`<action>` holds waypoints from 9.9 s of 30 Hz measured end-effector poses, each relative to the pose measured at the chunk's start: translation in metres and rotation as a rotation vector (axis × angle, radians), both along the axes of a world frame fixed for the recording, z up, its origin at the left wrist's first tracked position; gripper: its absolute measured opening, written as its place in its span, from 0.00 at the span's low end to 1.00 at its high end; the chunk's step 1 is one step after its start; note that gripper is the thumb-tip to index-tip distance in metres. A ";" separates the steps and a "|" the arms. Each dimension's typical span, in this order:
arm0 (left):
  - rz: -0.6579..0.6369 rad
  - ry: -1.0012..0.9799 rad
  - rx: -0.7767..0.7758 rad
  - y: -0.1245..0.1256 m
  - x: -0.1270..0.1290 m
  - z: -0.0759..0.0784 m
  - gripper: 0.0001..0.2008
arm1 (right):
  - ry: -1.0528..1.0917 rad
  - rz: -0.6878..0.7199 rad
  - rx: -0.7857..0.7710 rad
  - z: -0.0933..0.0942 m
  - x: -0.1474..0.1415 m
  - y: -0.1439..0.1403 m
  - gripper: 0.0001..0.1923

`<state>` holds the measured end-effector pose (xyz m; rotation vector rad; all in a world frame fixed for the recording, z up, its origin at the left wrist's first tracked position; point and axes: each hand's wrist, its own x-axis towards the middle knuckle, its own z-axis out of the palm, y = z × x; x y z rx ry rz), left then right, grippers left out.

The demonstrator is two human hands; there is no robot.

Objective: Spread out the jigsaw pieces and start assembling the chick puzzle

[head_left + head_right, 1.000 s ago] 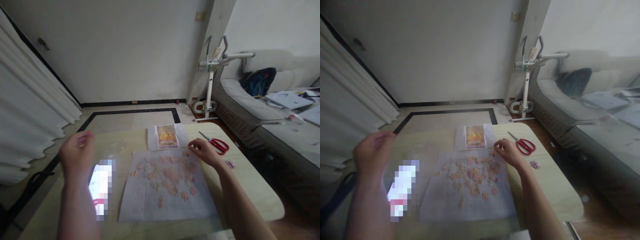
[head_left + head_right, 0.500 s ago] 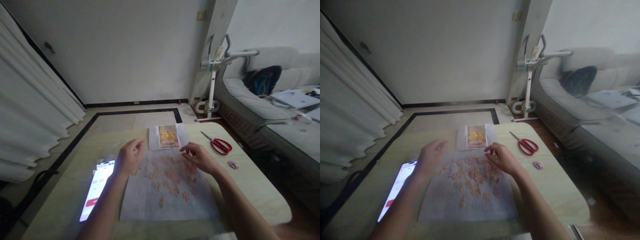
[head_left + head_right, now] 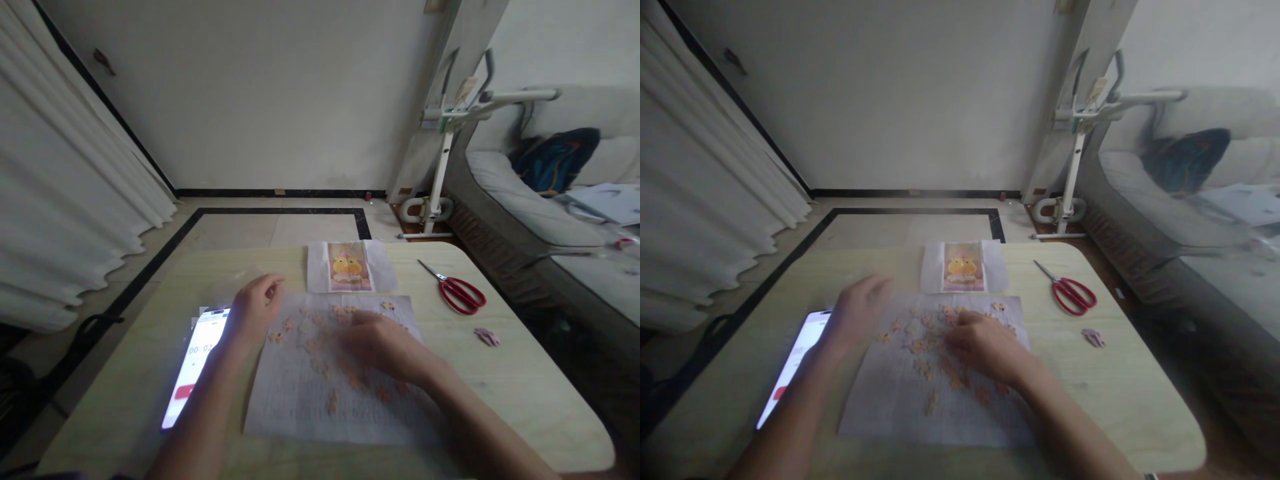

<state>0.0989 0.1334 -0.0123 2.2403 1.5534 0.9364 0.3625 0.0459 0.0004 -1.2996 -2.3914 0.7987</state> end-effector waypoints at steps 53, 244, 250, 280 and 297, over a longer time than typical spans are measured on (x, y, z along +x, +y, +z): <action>-0.262 0.177 -0.080 -0.020 0.025 0.004 0.11 | -0.067 -0.760 0.284 0.005 0.094 -0.048 0.13; -0.266 0.325 -0.198 -0.013 0.023 -0.011 0.15 | 0.223 -0.702 0.304 -0.027 0.050 0.037 0.10; -0.254 0.327 -0.221 -0.014 0.023 -0.009 0.13 | 0.178 -0.667 0.324 -0.024 0.051 0.035 0.12; -0.243 0.323 -0.260 -0.019 0.030 -0.003 0.13 | 0.011 -0.141 -0.054 0.004 0.016 0.010 0.09; -0.311 0.276 -0.215 -0.025 0.036 -0.010 0.17 | 0.040 -0.416 0.170 -0.009 0.031 0.021 0.08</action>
